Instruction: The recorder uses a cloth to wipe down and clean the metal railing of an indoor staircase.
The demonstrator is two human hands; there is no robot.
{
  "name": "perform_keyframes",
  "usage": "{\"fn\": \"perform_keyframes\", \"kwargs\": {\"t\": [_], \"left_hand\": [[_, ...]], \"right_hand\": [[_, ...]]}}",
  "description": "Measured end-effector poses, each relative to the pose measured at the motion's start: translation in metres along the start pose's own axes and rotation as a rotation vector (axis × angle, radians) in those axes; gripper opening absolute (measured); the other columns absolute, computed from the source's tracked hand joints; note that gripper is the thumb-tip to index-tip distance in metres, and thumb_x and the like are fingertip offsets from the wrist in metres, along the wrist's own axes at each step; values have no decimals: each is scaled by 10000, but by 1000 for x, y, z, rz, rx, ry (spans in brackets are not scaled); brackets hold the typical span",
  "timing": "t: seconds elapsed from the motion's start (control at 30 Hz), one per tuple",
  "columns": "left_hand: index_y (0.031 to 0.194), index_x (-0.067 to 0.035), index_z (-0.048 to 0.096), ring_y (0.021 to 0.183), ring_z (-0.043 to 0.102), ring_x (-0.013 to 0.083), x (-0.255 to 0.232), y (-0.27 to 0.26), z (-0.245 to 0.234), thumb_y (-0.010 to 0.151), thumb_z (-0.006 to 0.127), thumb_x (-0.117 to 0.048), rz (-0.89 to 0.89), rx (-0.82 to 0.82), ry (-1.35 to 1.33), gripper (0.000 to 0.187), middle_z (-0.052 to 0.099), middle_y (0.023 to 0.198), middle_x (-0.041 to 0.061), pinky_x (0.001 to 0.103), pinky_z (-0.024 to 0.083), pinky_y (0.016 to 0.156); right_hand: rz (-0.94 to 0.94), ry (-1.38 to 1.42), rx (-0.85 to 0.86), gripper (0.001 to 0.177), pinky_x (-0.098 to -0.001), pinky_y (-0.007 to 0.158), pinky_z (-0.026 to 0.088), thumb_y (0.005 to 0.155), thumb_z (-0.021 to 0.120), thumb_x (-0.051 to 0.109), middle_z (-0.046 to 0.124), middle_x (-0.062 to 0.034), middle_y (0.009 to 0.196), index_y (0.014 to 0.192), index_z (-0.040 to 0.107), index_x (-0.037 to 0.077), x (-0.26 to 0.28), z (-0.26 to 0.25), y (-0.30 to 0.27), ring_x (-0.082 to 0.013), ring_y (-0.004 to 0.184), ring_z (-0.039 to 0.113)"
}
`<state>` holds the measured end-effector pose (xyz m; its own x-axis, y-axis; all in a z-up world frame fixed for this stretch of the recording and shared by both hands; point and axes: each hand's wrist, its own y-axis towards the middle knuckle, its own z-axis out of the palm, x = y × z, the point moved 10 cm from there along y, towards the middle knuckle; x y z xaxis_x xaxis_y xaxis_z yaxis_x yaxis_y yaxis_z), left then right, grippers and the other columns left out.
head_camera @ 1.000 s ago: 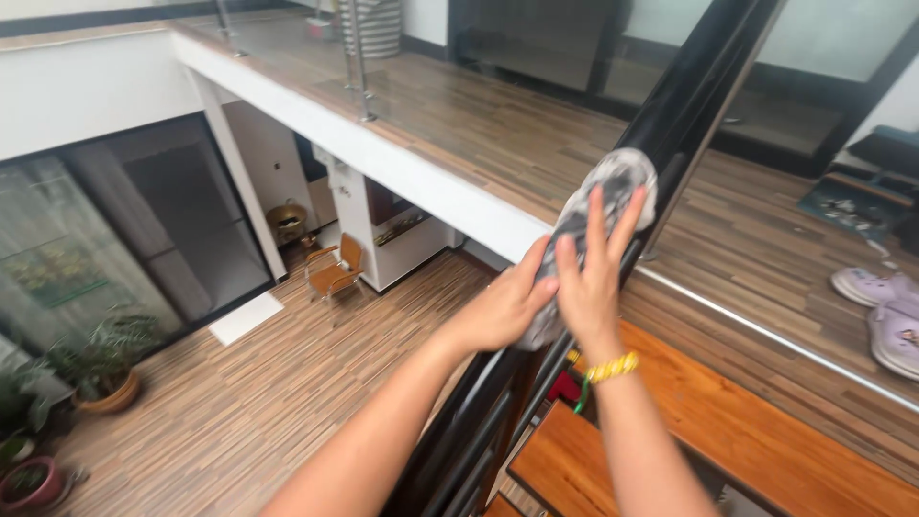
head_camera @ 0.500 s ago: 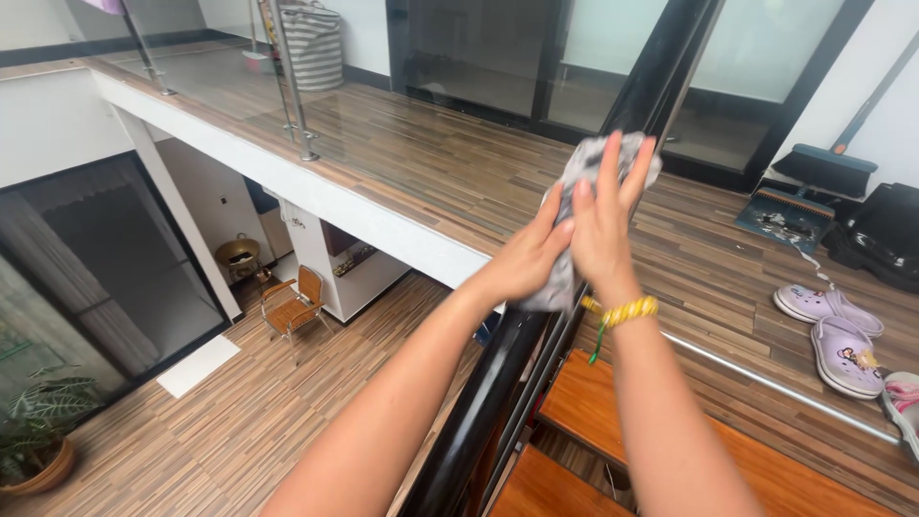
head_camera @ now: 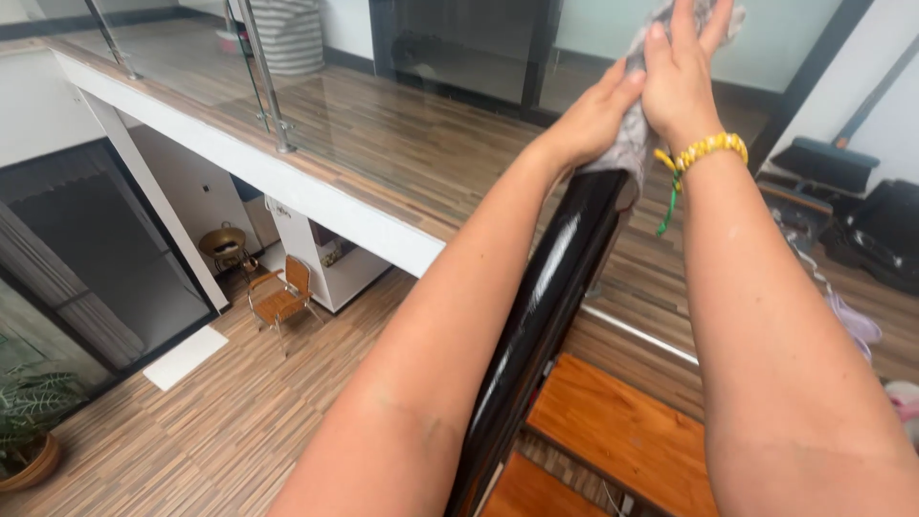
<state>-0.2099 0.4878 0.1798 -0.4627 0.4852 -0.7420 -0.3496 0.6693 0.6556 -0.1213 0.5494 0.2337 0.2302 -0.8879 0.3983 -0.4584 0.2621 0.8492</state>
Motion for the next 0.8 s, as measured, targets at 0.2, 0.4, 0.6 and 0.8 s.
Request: {"fn": "perform_keyframes", "kwargs": {"t": [0.2,0.4,0.6,0.8], "left_hand": [[1532,51,372,1354,584,308,25,-13,-6,1081,436,-379,7,-30,128,626,602,1445,264,364,453,1118],[1541,55,299,1399,525,340,0,-106,-6,1075,434,-414,-32,48,205,675,541,1482,284,381,422,1136],[1552,84,230,1444,447,419,-37,-194,-6,1068,448,-376,-52,13,355,702,457,1506,353,415,371,1160],[1527,159,187,1447,380,483,-72,-245,4,1062,480,-303,-63,-10,486,718,390,1497,419,438,332,1174]], "right_hand": [[-34,-58,-56,587,-403,1354,252,1184,483,183,-40,-257,1757,1715,257,75,-5,9,-13,-450,1656,112],[45,40,-32,643,-395,1330,198,1179,491,245,-71,-278,1733,1700,152,83,38,26,-87,-421,1641,67],[279,340,-136,701,-357,1290,136,1108,474,218,63,-204,1748,1657,74,46,64,37,-159,-317,1627,86],[364,379,-135,630,-337,1267,195,1113,442,215,172,-186,1733,1642,149,39,90,35,-203,-276,1604,189]]}}
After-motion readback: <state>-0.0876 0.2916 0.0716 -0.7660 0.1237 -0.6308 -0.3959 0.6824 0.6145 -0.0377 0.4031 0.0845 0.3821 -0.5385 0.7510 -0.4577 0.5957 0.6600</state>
